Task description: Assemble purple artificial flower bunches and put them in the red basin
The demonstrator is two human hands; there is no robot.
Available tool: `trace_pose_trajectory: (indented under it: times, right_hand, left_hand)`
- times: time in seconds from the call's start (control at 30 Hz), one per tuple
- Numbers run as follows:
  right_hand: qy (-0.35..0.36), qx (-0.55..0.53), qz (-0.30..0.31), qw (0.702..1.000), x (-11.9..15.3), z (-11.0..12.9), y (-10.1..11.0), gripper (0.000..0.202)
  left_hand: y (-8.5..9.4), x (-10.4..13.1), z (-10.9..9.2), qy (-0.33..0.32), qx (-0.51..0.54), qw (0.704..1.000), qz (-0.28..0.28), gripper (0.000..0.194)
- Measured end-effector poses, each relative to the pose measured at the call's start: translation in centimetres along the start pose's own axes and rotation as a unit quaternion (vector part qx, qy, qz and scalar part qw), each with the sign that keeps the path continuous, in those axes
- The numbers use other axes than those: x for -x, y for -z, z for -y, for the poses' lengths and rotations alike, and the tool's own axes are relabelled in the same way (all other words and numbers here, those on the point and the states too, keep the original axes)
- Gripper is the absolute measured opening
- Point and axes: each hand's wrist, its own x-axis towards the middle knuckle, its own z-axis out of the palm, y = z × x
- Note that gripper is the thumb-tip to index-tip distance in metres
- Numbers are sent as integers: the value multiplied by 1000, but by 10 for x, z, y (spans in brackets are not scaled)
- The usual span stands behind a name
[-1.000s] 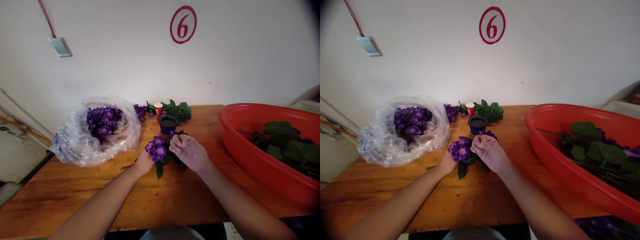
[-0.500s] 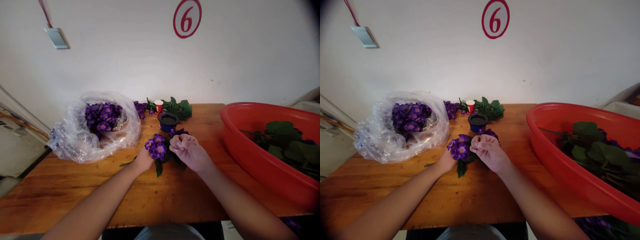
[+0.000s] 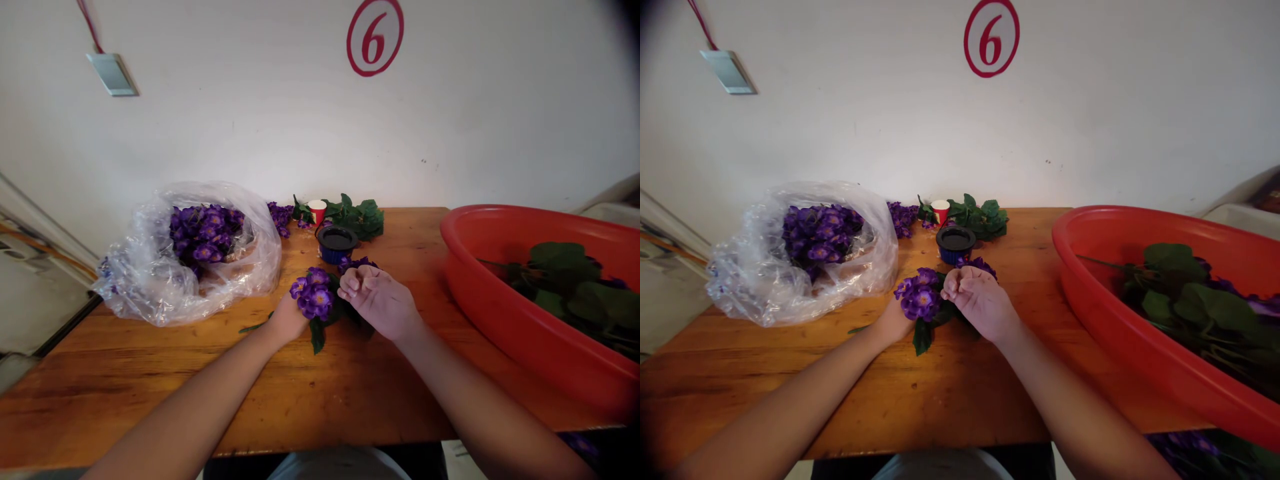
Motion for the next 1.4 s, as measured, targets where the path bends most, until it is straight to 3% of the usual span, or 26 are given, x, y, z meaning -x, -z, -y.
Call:
trace_pose_trajectory:
  times: [0.1,0.2,0.23,0.3,0.4,0.5,0.6,0.73,0.87,1.1,1.23,1.4]
  right_hand:
    - [7,40,-5,999,-2,-1,4,19]
    - [48,161,-37,985,-1,-5,7,11]
    - [70,224,-47,971,0,-6,8,11]
    - [102,364,-50,924,3,-7,6,30]
    - [97,527,4,844,8,-9,-2,58]
    - [94,592,48,799,9,-13,-8,54]
    - [136,615,39,776,7,-18,-6,33]
    - [180,627,20,758,3,-23,1,13]
    - [162,645,44,746,2,-25,3,9]
    - [109,655,69,744,6,-23,-7,51]
    - [152,661,82,730,3,-30,-5,35]
    - [205,642,36,738,-1,-44,6,22]
  left_hand:
    - [0,0,-3,-18,-31,999,-3,14]
    - [1,0,-6,-41,-99,994,9,16]
    - [2,1,-7,-51,-127,991,8,17]
    - [4,2,-10,-71,-180,981,8,20]
    - [7,4,-11,-92,-241,966,15,28]
    - [10,6,-7,-107,-270,956,26,31]
    - [10,6,-5,-102,-273,956,35,29]
    - [6,6,-8,-56,-248,966,32,15]
    - [4,7,-10,-30,-248,967,54,7]
    - [9,9,-2,-74,-257,962,51,18]
    - [8,7,0,-73,-253,963,62,21]
    - [5,4,1,-60,-255,963,70,22]
